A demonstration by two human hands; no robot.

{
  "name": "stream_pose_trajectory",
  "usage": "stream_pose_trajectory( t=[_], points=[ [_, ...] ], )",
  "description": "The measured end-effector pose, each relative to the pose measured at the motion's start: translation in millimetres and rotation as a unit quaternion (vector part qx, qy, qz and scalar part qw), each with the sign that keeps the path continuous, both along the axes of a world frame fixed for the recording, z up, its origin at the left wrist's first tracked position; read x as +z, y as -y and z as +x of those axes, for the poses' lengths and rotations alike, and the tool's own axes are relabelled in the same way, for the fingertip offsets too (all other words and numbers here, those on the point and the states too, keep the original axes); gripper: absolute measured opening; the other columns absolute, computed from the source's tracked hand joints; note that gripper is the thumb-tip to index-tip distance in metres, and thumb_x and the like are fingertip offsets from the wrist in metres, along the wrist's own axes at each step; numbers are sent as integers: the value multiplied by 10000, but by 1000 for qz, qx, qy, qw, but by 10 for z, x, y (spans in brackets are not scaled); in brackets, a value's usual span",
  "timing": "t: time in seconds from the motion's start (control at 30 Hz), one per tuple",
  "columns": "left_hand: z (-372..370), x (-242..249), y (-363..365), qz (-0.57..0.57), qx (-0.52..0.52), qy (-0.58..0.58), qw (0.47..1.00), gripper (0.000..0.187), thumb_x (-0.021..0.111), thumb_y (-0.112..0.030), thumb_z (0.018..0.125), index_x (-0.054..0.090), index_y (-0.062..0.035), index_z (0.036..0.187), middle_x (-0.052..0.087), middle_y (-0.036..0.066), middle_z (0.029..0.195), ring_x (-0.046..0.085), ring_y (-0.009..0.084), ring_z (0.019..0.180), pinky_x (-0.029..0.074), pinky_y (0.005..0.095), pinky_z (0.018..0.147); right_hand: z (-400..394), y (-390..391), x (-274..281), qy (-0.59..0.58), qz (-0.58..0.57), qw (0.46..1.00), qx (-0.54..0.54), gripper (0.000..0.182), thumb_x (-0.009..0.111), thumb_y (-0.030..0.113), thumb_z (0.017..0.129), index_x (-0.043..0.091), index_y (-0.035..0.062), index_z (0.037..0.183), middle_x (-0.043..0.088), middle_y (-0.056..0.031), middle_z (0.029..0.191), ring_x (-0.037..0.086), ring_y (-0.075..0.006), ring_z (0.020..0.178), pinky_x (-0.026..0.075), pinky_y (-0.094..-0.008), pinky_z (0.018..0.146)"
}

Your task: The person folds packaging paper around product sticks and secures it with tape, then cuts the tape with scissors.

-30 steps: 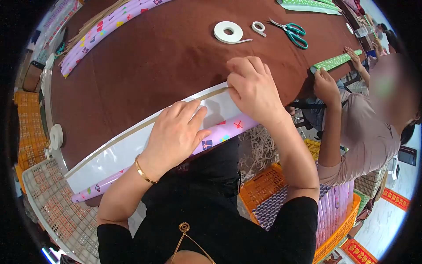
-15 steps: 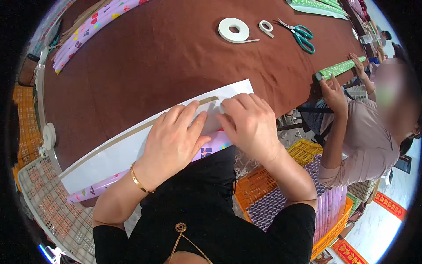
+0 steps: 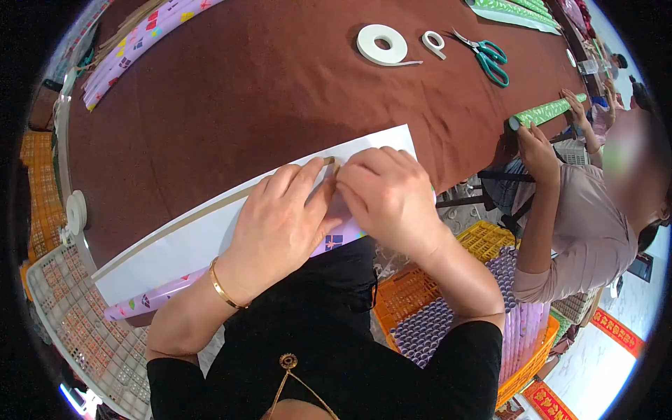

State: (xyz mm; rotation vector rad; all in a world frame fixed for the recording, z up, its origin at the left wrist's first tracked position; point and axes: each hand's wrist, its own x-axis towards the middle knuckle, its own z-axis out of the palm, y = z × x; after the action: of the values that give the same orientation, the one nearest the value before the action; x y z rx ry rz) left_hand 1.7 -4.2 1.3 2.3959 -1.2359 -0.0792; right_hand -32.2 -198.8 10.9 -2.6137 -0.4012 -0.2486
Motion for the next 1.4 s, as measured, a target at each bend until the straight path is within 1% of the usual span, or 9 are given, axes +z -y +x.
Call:
stream_pose_trajectory(
  t=[0.07, 0.1, 0.13, 0.2, 0.4, 0.47, 0.53, 1.17, 1.4],
  points=[
    [4, 4, -3, -7, -3, 18, 1000, 457, 724, -342, 817, 654, 8, 1102, 580, 145, 1238, 533, 230, 1070, 471, 339, 921, 45, 63, 19, 21, -22, 999, -43, 134, 709, 4, 743, 691, 33, 873, 676, -102, 882, 653, -313, 788, 527, -386, 698],
    [4, 5, -3, -8, -3, 18, 1000, 457, 724, -342, 817, 654, 8, 1102, 580, 145, 1238, 533, 230, 1070, 471, 339, 921, 57, 74, 18, 29, -4, 996, -85, 118, 694, -13, 767, 684, 22, 879, 684, -118, 902, 665, -314, 817, 536, -385, 725],
    [5, 7, -3, -3, -2, 24, 1000, 458, 724, -342, 819, 651, 8, 1105, 579, 144, 1241, 535, 232, 1072, 473, 340, 921, 68, 100, -1, 29, -4, 996, -85, 118, 694, -13, 767, 684, 22, 879, 684, -118, 902, 665, -314, 817, 536, -385, 725],
    [2, 10, -4, 2, -2, 29, 1000, 459, 723, -343, 822, 648, 8, 1108, 577, 144, 1244, 538, 234, 1073, 476, 341, 920, 78, 168, -74, 19, 50, 984, -168, 97, 693, -10, 779, 674, 13, 872, 685, -124, 901, 670, -314, 824, 538, -383, 739],
    [4, 29, -12, 7, -3, 34, 999, 477, 727, -350, 824, 628, 3, 1130, 567, 145, 1252, 544, 235, 1070, 485, 335, 912, 108, 234, -140, 22, -15, 978, -209, 75, 703, 41, 765, 675, 7, 826, 670, -110, 908, 633, -295, 888, 513, -367, 771],
    [3, 40, -16, 19, -5, 8, 1000, 472, 707, -332, 849, 618, -24, 1196, 545, 152, 1300, 546, 279, 1105, 491, 388, 903, 115, 245, -141, 19, -18, 974, -223, 68, 701, 50, 761, 677, 6, 807, 665, -109, 922, 616, -296, 912, 504, -371, 792],
    [2, 33, -14, 17, -5, 8, 1000, 469, 707, -331, 851, 618, -25, 1196, 544, 152, 1303, 547, 280, 1104, 492, 388, 904, 122, 248, -139, 6, -37, 968, -247, 71, 705, 69, 749, 686, 9, 782, 656, -109, 959, 586, -308, 940, 486, -381, 825],
    [13, 39, -15, 11, -7, -8, 1000, 469, 719, -306, 844, 625, -26, 1208, 552, 160, 1289, 551, 299, 1115, 496, 401, 910, 183, 284, -198, -6, -59, 959, -278, 131, 727, 126, 731, 689, 10, 779, 647, -127, 960, 578, -322, 929, 481, -408, 820],
    [-1, 22, -21, 2, -2, -3, 1000, 470, 716, -313, 848, 623, -31, 1213, 551, 162, 1294, 552, 303, 1114, 495, 401, 917, 201, 478, -200, -21, -64, 948, -310, 135, 730, 144, 749, 660, 30, 769, 633, -132, 938, 568, -341, 918, 467, -423, 831]
  ],
)
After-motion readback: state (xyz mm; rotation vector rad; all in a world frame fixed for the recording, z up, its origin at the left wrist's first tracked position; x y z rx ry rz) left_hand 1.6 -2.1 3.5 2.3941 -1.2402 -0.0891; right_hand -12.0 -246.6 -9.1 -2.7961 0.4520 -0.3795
